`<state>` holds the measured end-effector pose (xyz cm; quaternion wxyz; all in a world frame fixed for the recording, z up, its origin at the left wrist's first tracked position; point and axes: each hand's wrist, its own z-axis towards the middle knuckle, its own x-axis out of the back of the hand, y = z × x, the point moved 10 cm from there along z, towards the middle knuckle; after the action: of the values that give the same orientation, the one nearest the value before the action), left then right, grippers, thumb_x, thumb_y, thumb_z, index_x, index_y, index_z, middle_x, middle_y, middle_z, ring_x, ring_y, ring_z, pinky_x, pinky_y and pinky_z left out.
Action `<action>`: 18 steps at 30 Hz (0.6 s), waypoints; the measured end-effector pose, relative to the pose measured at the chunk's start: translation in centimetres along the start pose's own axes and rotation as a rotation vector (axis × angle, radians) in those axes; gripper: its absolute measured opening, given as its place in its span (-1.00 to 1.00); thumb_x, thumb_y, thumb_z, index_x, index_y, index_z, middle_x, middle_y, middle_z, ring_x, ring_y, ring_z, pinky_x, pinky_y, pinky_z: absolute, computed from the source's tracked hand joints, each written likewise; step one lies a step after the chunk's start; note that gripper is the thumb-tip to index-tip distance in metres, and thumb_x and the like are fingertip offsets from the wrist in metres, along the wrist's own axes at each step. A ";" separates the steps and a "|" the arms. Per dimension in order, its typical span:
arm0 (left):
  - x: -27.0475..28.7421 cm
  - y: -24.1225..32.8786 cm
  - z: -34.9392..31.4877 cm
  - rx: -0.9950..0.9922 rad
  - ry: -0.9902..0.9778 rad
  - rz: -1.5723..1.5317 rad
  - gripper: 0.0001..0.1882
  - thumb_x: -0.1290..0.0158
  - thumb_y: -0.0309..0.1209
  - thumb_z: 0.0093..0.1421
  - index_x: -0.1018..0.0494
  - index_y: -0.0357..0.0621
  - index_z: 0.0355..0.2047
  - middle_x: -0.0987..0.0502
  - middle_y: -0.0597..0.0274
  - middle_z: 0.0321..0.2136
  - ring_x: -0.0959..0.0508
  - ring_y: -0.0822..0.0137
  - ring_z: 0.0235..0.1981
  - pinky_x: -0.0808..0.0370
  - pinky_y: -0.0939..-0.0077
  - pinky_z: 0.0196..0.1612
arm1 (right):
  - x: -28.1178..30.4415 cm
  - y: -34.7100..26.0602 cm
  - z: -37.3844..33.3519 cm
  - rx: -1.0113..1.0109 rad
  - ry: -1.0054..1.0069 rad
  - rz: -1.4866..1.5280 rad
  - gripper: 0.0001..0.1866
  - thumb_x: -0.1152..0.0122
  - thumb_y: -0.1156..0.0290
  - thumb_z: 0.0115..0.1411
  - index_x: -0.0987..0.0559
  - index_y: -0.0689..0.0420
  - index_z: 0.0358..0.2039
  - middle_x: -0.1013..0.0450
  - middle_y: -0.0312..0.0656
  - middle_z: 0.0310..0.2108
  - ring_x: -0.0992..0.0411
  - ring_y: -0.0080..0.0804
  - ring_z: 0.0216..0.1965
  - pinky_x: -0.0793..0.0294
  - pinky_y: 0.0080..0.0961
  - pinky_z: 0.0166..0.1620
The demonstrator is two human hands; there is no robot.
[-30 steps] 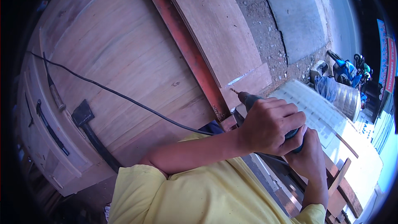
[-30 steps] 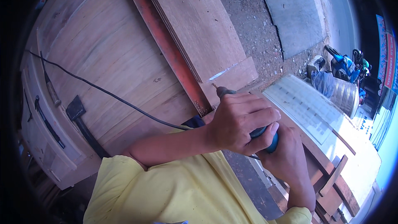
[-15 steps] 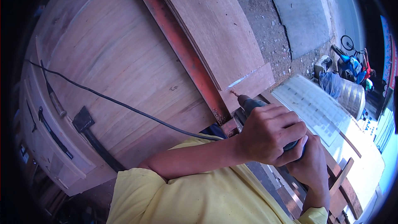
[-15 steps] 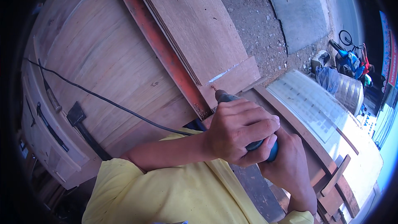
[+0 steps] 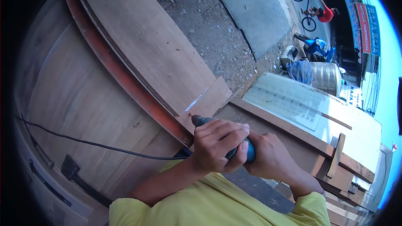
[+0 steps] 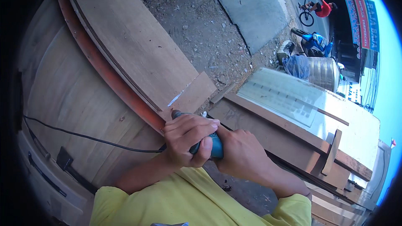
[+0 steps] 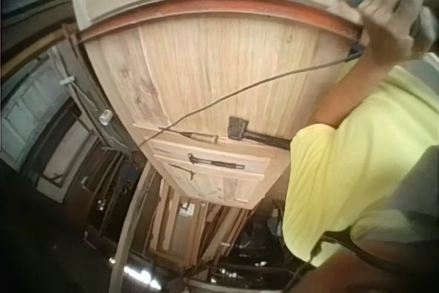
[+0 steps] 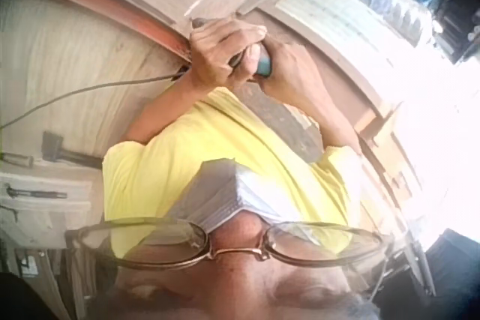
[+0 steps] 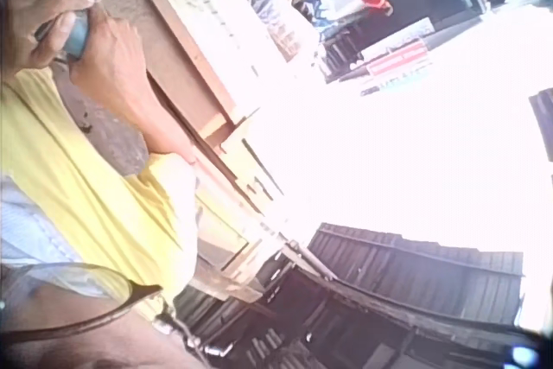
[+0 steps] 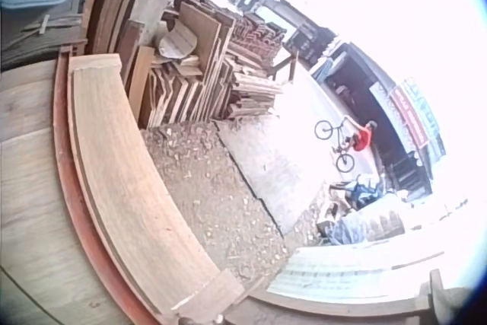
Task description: The person drills holes into a wooden board using a power drill and then hammers wooden dowels into the holes. They use a long red metal clamp to hold the pieces in place and subsequently use a hammer and a wooden block to further secure components of the door assembly.
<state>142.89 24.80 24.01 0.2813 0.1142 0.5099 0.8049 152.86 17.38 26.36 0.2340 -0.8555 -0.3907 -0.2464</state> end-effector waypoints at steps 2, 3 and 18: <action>0.3 -0.2 0.2 -0.003 0.028 0.004 -0.77 -0.13 -0.39 0.18 -0.65 -0.26 -0.23 -0.73 0.02 -0.27 -0.75 0.05 -0.33 -0.69 0.17 -0.20 | 0.5 -0.4 0.1 0.032 -0.016 -0.048 -0.42 -0.39 0.44 -0.01 -0.52 0.27 0.07 -0.62 0.21 -0.40 -0.61 0.33 -0.31 -0.60 0.15 -0.19; 0.2 -0.1 0.4 -0.008 0.031 0.012 -0.77 -0.13 -0.39 0.19 -0.65 -0.24 -0.22 -0.74 0.02 -0.27 -0.75 0.05 -0.33 -0.68 0.18 -0.20 | 0.6 -0.2 0.1 0.011 -0.051 -0.071 -0.38 -0.41 0.45 -0.03 -0.50 0.27 0.10 -0.63 0.21 -0.37 -0.61 0.34 -0.29 -0.61 0.16 -0.16; 1.4 0.2 -1.2 -0.018 0.099 0.053 -0.77 -0.12 -0.38 0.22 -0.63 -0.26 -0.21 -0.75 0.01 -0.24 -0.77 0.04 -0.29 -0.68 0.18 -0.16 | 0.7 -1.6 0.4 0.067 0.126 -0.116 -0.60 -0.37 0.47 -0.01 -0.63 0.20 -0.09 -0.60 0.19 -0.45 -0.59 0.31 -0.35 -0.58 0.09 -0.16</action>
<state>141.08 24.63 23.51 0.2352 0.0850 0.5127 0.8213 152.09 18.99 26.82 0.2717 -0.8060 -0.4321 -0.2996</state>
